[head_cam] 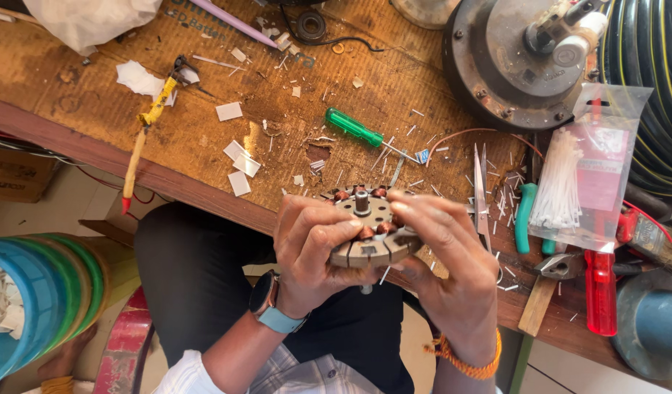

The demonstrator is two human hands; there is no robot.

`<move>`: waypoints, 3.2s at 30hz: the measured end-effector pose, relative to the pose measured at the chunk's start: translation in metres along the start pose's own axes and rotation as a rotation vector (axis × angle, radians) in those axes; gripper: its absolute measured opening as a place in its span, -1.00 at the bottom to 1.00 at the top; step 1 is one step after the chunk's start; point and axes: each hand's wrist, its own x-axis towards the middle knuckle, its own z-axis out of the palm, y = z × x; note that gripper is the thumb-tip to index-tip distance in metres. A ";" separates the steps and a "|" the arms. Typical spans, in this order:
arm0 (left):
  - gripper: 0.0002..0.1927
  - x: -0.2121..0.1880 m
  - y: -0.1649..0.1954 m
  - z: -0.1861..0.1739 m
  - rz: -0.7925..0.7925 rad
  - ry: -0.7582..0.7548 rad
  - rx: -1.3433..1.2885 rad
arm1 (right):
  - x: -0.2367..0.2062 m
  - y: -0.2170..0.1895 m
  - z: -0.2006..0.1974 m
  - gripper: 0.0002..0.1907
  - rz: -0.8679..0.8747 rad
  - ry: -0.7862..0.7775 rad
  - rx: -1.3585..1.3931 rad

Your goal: The person inserts small white insulating pieces into slots of a motor stator, trims them with scissors, and uses a screwdriver to adjust the copper windings. The work is performed at a cluttered workbench with multiple motor parts and tools visible.

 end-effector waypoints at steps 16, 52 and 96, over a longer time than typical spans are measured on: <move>-0.47 0.017 0.000 -0.040 0.050 -0.127 -0.047 | -0.010 0.023 0.016 -0.58 -0.034 0.055 0.129; -0.55 0.042 0.012 -0.041 -0.041 -0.219 0.047 | 0.021 0.031 -0.022 -0.57 0.058 -0.081 0.268; -0.58 0.075 0.014 -0.047 -0.093 -0.347 -0.058 | 0.014 -0.012 -0.026 -0.77 0.082 -0.014 0.265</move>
